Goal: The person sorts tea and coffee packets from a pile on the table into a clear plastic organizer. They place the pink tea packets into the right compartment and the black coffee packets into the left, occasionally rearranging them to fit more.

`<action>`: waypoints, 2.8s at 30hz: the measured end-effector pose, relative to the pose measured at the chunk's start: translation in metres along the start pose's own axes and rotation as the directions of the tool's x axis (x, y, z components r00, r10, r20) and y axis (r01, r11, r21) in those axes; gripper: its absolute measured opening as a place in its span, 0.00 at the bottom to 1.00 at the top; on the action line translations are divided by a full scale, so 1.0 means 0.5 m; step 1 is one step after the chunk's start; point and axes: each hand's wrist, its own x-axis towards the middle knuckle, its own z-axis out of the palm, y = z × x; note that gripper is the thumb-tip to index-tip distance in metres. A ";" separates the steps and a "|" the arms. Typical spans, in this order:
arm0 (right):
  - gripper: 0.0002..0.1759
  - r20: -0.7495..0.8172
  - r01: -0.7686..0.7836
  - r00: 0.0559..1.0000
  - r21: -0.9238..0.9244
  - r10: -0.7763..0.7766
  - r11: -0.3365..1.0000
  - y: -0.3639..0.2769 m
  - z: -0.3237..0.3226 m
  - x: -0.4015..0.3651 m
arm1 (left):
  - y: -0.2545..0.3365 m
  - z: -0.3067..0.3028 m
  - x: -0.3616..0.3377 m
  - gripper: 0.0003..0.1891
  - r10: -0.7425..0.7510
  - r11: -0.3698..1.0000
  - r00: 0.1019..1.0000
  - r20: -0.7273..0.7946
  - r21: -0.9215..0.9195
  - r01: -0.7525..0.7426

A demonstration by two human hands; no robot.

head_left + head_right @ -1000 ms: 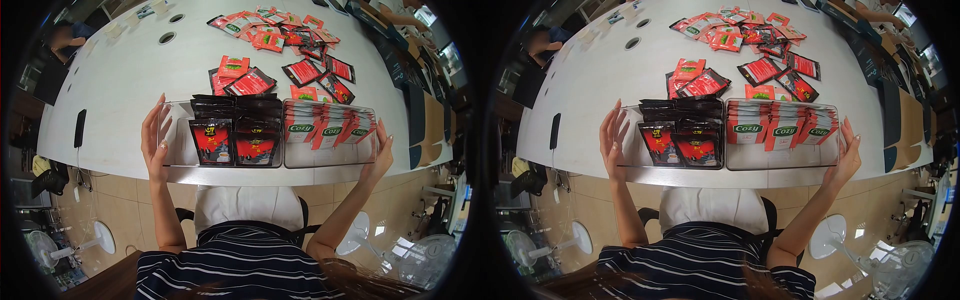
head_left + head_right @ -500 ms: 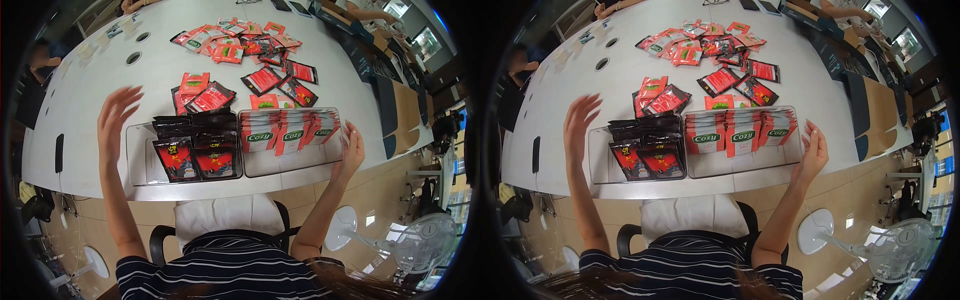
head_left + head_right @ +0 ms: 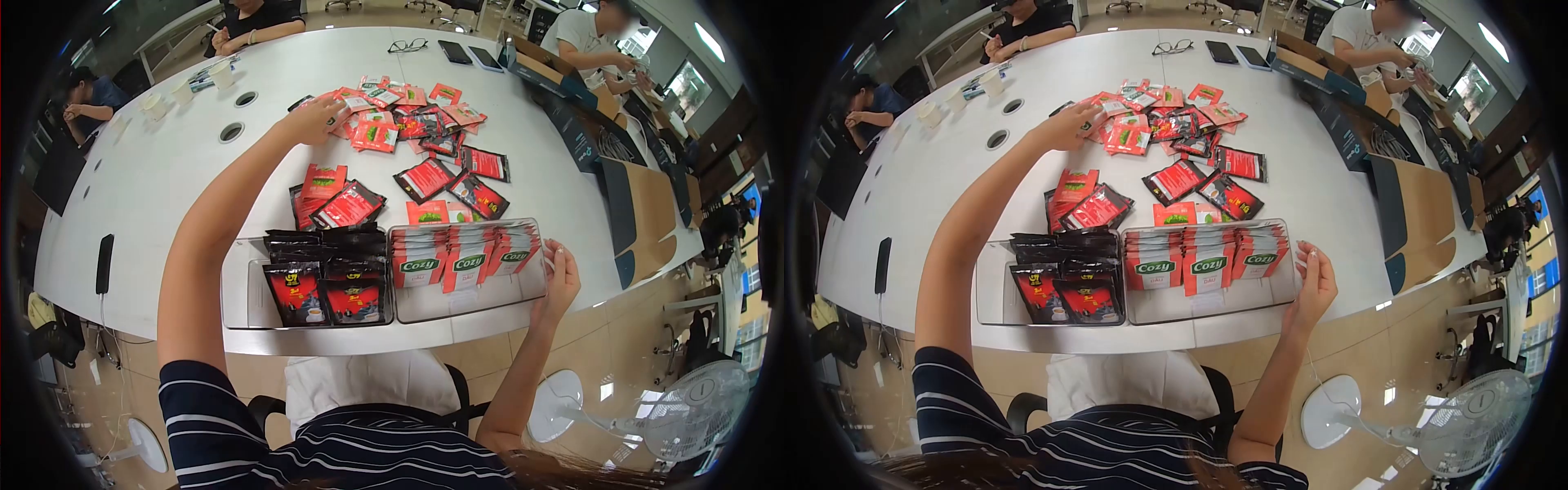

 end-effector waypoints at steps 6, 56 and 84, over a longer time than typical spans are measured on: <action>0.12 0.010 -0.008 1.000 0.035 0.007 0.999 -0.007 0.006 0.001 | -0.012 0.023 0.070 0.29 0.270 0.942 0.962 -0.026 0.213 -0.259; 0.14 0.322 -0.013 0.946 -0.094 0.043 0.996 -0.019 -0.002 0.027 | 0.201 -0.215 -0.143 0.15 -0.045 0.949 0.980 -0.193 -0.315 -0.019; 0.25 0.960 0.579 0.229 -0.266 0.159 0.771 0.003 0.208 0.237 | 0.290 -0.042 -0.581 0.15 -0.940 0.341 -0.014 -0.342 -0.932 -0.127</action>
